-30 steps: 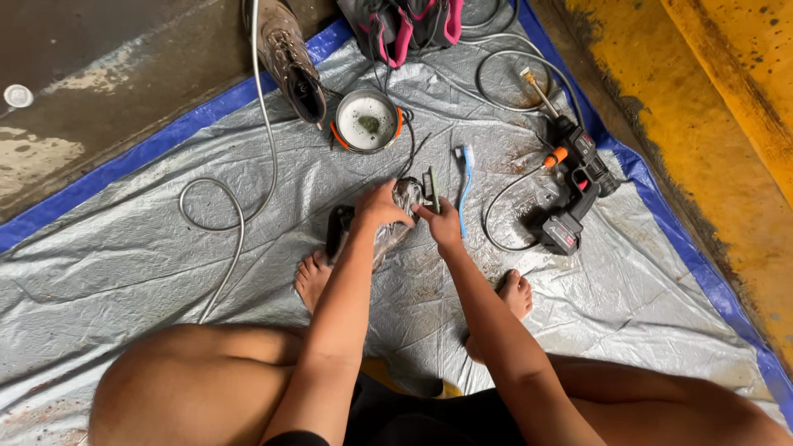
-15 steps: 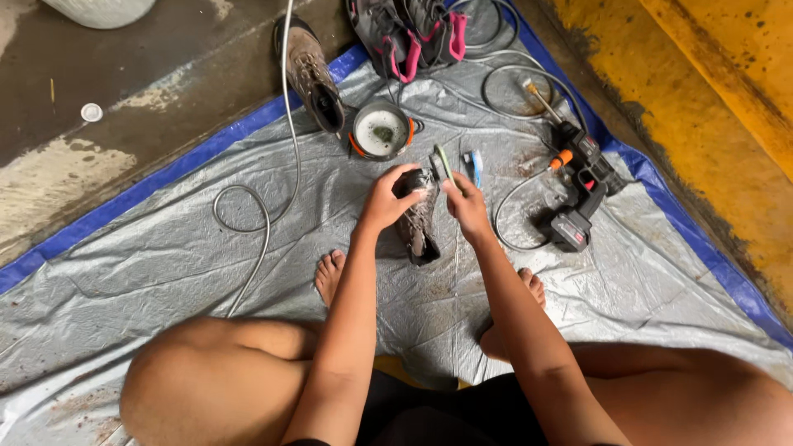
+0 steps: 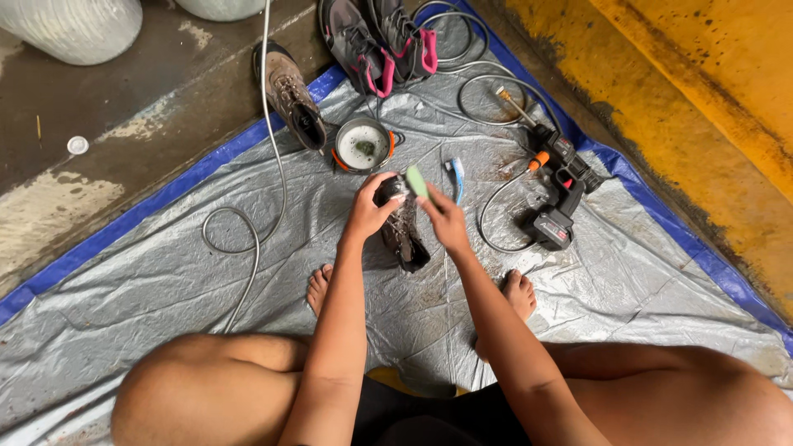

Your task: The person scrubs a brown hiking boot with a green brush, repeatedly dipping it into a small container of soapy water. The person scrubs the toe, sides, and laces of the boot while sitting on a tarp.

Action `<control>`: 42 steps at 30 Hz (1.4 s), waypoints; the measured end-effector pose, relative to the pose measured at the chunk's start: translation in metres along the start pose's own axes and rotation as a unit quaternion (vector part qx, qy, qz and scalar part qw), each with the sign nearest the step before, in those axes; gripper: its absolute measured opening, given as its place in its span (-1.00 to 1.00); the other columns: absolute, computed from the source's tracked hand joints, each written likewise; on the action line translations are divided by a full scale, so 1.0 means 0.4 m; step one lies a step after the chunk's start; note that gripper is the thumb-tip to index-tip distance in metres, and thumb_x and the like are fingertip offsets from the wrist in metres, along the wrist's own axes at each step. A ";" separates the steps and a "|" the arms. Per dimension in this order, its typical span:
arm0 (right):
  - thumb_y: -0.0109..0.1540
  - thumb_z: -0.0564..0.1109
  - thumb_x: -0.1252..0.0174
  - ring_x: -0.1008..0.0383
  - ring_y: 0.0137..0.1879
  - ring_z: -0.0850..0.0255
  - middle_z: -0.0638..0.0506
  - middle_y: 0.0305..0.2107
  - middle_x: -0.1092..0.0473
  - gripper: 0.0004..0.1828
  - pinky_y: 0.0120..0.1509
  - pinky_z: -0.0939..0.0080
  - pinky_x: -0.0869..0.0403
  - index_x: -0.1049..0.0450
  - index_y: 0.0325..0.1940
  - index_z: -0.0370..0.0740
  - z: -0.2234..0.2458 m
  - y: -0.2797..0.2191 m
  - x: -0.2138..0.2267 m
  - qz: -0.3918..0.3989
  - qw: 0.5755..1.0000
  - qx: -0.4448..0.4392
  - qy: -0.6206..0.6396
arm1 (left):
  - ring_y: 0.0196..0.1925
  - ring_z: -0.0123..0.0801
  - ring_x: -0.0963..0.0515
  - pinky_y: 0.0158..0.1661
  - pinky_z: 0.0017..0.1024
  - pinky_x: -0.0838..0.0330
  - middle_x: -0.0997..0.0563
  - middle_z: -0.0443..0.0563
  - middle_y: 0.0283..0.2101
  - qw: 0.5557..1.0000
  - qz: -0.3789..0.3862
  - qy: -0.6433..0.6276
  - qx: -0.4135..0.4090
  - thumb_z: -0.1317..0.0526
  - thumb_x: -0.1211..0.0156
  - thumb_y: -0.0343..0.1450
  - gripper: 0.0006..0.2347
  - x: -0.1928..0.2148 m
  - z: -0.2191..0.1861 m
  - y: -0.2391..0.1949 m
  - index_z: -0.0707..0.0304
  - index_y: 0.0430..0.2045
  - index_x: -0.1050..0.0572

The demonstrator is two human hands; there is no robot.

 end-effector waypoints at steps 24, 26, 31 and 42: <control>0.45 0.10 -0.30 -0.45 0.49 -0.07 -0.18 0.31 -0.53 -0.51 0.50 -0.07 -0.39 -0.52 0.47 0.13 -0.060 0.021 0.036 -0.101 0.990 -0.085 -0.055 | 0.30 0.08 -0.59 0.32 -0.05 -0.42 -0.66 0.22 0.14 0.999 0.008 -0.032 -0.043 0.36 -0.42 0.35 -0.54 -0.075 -0.047 0.014 0.23 0.20 -0.58; 0.45 0.01 -0.29 -0.43 0.17 0.06 -0.15 0.10 -0.56 -0.53 0.24 0.06 -0.41 -0.53 0.48 0.11 -0.023 -0.010 0.025 -0.062 0.996 -0.058 -0.014 | 0.32 0.05 -0.59 0.35 -0.07 -0.39 -0.65 0.22 0.15 0.999 0.006 -0.041 -0.032 0.36 -0.42 0.35 -0.54 -0.078 -0.009 0.011 0.24 0.20 -0.58; 0.49 -0.03 -0.24 -0.52 0.36 -0.06 -0.23 0.31 -0.51 -0.51 0.42 -0.09 -0.43 -0.47 0.53 0.01 -0.023 -0.004 0.016 -0.064 0.996 -0.057 0.020 | 0.36 -0.02 -0.56 0.40 -0.10 -0.32 -0.65 0.17 0.19 0.998 0.000 -0.066 -0.024 0.35 -0.41 0.36 -0.54 -0.062 -0.005 0.013 0.22 0.21 -0.58; 0.43 -0.15 -0.31 -0.27 0.56 0.08 -0.10 0.43 -0.41 -0.47 0.64 -0.06 -0.30 -0.48 0.51 0.06 -0.057 -0.041 -0.022 -0.058 0.990 -0.059 0.112 | 0.36 0.01 -0.56 0.43 -0.07 -0.29 -0.64 0.27 0.18 0.994 -0.014 -0.104 -0.016 0.23 -0.16 0.64 -0.75 -0.052 -0.032 0.016 0.34 0.18 -0.58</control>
Point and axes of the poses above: each hand's wrist, its own y-axis towards the middle knuckle, its own x-axis out of the back of the hand, z = x × y, the point moved 5 cm from there along y, towards the middle knuckle
